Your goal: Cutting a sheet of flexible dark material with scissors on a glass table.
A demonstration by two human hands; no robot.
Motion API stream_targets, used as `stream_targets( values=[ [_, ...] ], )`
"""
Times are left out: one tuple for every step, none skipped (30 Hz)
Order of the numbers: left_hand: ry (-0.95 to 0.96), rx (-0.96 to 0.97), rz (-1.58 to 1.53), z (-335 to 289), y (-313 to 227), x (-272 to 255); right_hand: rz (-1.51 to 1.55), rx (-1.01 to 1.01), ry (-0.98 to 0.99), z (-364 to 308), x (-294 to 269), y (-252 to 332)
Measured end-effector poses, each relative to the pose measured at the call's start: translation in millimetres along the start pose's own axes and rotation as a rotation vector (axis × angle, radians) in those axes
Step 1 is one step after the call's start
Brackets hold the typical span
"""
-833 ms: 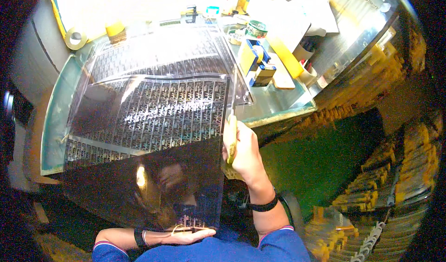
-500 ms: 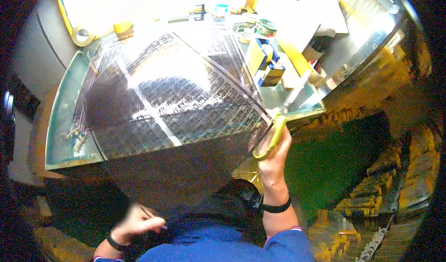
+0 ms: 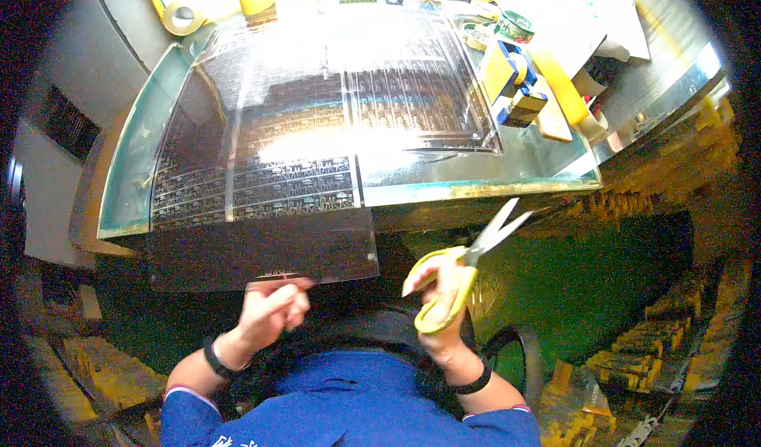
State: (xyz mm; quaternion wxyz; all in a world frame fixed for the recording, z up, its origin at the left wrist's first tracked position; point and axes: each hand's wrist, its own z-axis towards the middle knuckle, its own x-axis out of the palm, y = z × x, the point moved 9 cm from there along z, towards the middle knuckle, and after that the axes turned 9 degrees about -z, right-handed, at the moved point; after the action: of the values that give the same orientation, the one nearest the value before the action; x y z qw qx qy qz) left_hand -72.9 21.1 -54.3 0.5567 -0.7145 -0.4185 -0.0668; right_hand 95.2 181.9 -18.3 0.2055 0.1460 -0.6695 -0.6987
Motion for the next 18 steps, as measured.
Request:
stream_targets(
  values=[
    [0.023, -0.061, -0.054, 11, 8, 15, 0.019, 0.047, 0.054, -10, 11, -2],
    [0.049, -0.117, -0.044, 20, 17, 24, 0.039, 0.095, 0.108, -21, 23, -3],
    [0.098, -0.113, -0.013, 27, 18, 38, 0.08, 0.166, 0.199, -31, 29, -15],
    [0.152, -0.116, 0.015, 34, 21, 52, 0.139, 0.303, 0.206, -40, 30, -31],
    [0.167, -0.117, 0.015, 39, 21, 62, 0.119, 0.263, 0.296, -47, 37, -34],
    [0.15, -0.083, 0.026, 45, 19, 70, 0.095, 0.226, 0.384, -52, 43, -36],
    [0.135, -0.051, 0.035, 49, 16, 77, 0.193, 0.313, 0.365, -56, 47, -42],
    [0.126, -0.035, 0.051, 52, 13, 84, 0.293, 0.398, 0.345, -60, 52, -47],
    [0.133, 0.01, 0.077, 55, 11, 86, 0.287, 0.338, 0.394, -57, 59, -44],
    [0.139, 0.056, 0.101, 56, 9, 89, 0.256, 0.289, 0.396, -54, 63, -39],
    [0.15, 0.057, 0.101, 55, 8, 94, 0.266, 0.262, 0.381, -49, 65, -31],
    [0.116, 0.001, 0.087, 52, 11, 94, 0.283, 0.238, 0.368, -44, 68, -24],
    [0.082, -0.053, 0.073, 51, 15, 94, 0.267, 0.243, 0.353, -42, 69, -26],
    [0.086, -0.054, 0.078, 52, 16, 94, 0.269, 0.239, 0.348, -39, 69, -23],
    [0.091, -0.071, 0.112, 51, 18, 93, 0.237, 0.236, 0.335, -37, 69, -20],
    [0.097, -0.087, 0.146, 50, 19, 93, 0.204, 0.233, 0.322, -35, 69, -18],
    [0.087, -0.106, 0.182, 48, 18, 93, 0.2, 0.211, 0.291, -33, 70, -18],
    [0.088, -0.11, 0.183, 46, 17, 94, 0.2, 0.213, 0.287, -33, 71, -18]
  ],
)
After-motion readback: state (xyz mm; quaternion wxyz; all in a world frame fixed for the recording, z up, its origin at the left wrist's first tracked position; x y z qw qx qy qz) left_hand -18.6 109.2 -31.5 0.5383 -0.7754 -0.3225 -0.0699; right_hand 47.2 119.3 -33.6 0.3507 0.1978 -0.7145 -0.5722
